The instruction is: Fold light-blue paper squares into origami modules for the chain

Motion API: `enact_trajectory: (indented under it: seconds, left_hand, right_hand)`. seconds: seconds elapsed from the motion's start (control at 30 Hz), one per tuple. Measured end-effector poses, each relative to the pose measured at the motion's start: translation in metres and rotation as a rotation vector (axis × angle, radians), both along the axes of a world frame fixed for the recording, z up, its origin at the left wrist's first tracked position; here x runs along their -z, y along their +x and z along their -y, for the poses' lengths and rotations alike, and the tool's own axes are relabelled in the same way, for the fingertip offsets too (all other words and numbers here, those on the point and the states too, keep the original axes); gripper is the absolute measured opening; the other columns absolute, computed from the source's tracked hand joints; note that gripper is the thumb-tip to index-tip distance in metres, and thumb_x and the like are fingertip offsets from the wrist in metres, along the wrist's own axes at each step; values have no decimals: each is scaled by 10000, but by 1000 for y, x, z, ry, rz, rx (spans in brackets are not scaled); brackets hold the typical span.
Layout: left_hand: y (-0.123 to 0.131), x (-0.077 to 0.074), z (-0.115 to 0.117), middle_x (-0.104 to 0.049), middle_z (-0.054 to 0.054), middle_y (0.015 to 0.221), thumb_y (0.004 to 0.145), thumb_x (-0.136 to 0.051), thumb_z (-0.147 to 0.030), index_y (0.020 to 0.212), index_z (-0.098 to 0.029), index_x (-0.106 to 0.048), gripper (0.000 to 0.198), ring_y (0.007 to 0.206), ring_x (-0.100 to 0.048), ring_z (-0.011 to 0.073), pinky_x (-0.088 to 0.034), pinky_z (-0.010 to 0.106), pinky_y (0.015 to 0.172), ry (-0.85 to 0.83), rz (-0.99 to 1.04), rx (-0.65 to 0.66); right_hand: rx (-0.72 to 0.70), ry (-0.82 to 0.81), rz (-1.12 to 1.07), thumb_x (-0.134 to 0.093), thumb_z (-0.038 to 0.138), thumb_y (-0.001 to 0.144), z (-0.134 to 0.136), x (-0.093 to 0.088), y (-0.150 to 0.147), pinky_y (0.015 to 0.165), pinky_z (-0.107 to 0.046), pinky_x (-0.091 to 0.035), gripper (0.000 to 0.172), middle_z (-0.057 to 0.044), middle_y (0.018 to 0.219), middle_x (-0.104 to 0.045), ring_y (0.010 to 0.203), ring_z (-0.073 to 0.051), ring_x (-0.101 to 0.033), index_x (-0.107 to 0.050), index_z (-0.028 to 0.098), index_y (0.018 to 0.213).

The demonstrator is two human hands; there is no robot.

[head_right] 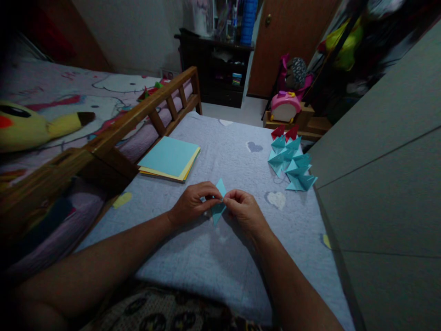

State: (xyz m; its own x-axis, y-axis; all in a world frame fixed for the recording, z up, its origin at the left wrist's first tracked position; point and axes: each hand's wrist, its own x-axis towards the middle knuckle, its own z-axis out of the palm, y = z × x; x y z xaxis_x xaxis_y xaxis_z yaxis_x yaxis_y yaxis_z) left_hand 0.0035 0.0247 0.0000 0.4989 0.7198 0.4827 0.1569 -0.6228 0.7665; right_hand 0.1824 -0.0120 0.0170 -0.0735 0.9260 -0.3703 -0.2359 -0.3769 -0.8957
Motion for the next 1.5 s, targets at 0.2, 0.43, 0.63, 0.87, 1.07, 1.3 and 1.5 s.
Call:
enact_trajectory:
  seconds: [0.2,0.43,0.63,0.87,1.07,1.3,1.5]
  left_hand:
    - [0,3,0,-666,32,803,936,-634,-197,885,-163,-715,101,729,-604,129,-496,252,662,15,-4,14]
    - [0,1,1,-674,35,806,946,-623,-196,893,-163,-715,111,743,-618,136,-512,269,685,62,-17,1]
    - [-1,0,1,-689,40,818,953,-622,-216,893,-171,-721,124,771,-639,148,-533,288,722,100,-36,-10]
    - [-1,1,1,-680,42,833,946,-629,-199,893,-167,-723,113,779,-638,147,-532,278,716,95,-15,-1]
    - [-1,1,1,-685,43,835,935,-634,-196,885,-175,-725,106,785,-642,149,-538,285,725,88,-30,-6]
    - [0,1,2,-688,43,835,915,-649,-173,884,-175,-720,77,766,-635,144,-533,278,711,70,-8,0]
    - [0,0,1,-676,42,826,928,-622,-177,881,-169,-708,98,768,-626,148,-525,285,717,69,-15,17]
  right_hand:
    - [-11,11,73,-813,372,588,0,-1,-1,433,-202,-300,279,69,483,-474,433,-64,-399,-615,184,643]
    - [-9,51,90,-798,381,610,0,2,-1,434,-209,-302,270,64,499,-481,438,-67,-404,-616,185,648]
    - [-29,82,126,-783,386,647,0,4,1,439,-209,-294,257,57,509,-492,445,-72,-409,-619,189,665]
    - [-16,145,210,-772,373,651,1,2,1,448,-221,-283,236,62,509,-472,454,-81,-402,-614,197,650]
    - [-21,223,354,-738,352,677,2,2,3,489,-238,-300,183,43,535,-487,507,-100,-418,-653,191,658]
    - [-32,226,369,-698,367,691,1,-1,4,497,-251,-331,176,32,559,-521,514,-112,-433,-666,196,662]
    - [-49,223,390,-672,380,739,2,1,3,491,-243,-303,202,43,558,-487,517,-103,-410,-627,195,671]
